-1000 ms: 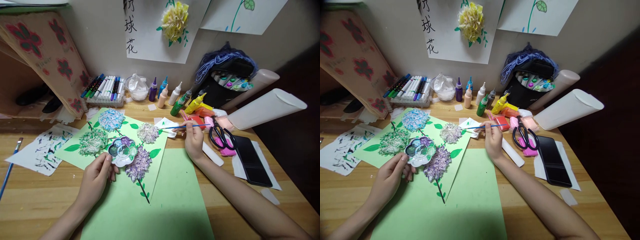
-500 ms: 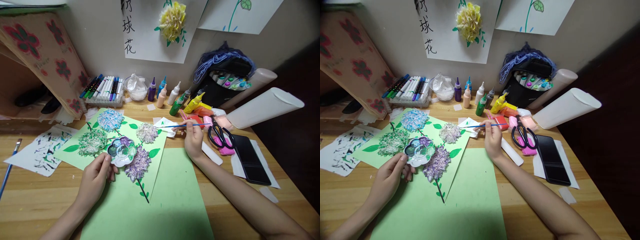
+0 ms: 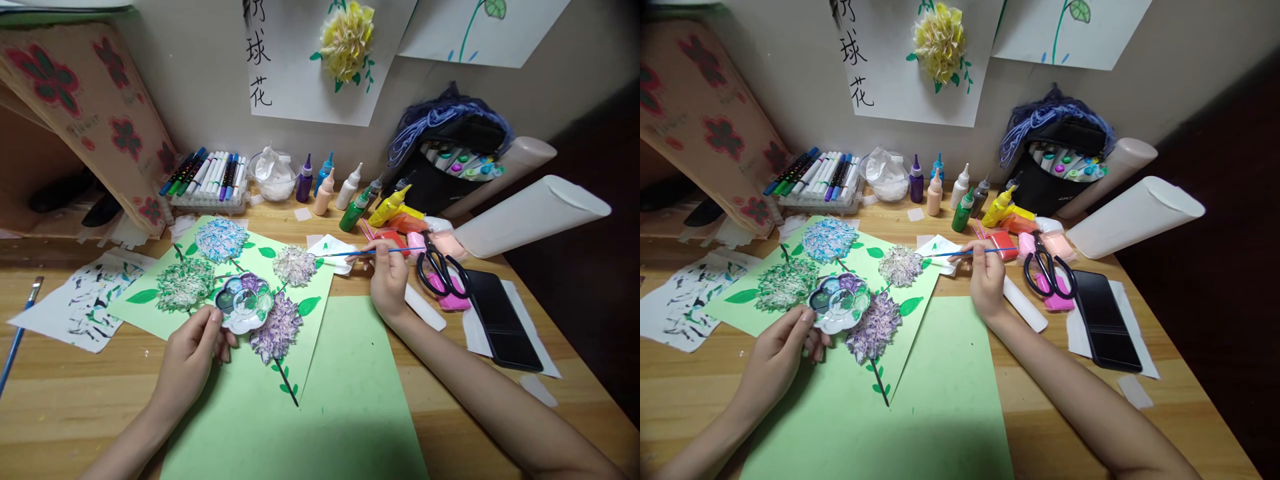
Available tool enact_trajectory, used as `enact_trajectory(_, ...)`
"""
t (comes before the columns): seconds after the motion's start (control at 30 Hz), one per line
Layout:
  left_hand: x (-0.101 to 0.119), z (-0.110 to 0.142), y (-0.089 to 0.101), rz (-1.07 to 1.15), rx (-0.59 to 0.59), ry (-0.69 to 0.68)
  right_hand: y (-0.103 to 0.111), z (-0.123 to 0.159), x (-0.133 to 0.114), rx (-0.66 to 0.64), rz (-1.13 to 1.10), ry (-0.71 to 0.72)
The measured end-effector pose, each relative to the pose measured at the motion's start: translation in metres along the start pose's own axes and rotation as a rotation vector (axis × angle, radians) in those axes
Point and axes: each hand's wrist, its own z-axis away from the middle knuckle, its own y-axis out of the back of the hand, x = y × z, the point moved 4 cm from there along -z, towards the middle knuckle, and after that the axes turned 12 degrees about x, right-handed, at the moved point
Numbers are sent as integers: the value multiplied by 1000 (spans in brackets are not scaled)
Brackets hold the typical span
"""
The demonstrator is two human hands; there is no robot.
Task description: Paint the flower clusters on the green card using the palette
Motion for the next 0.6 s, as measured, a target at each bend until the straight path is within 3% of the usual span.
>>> enact_trajectory(0.3, 1, 0, 1, -10, 1, -6, -3, -7, 10, 28, -62, -181)
enact_trajectory(0.47, 0, 1, 1, -6, 5, -2, 1, -7, 9, 73, -89, -166)
enact_trajectory(0.6, 0, 0, 1, 4, 4, -2, -2, -5, 8, 16, -78, -162)
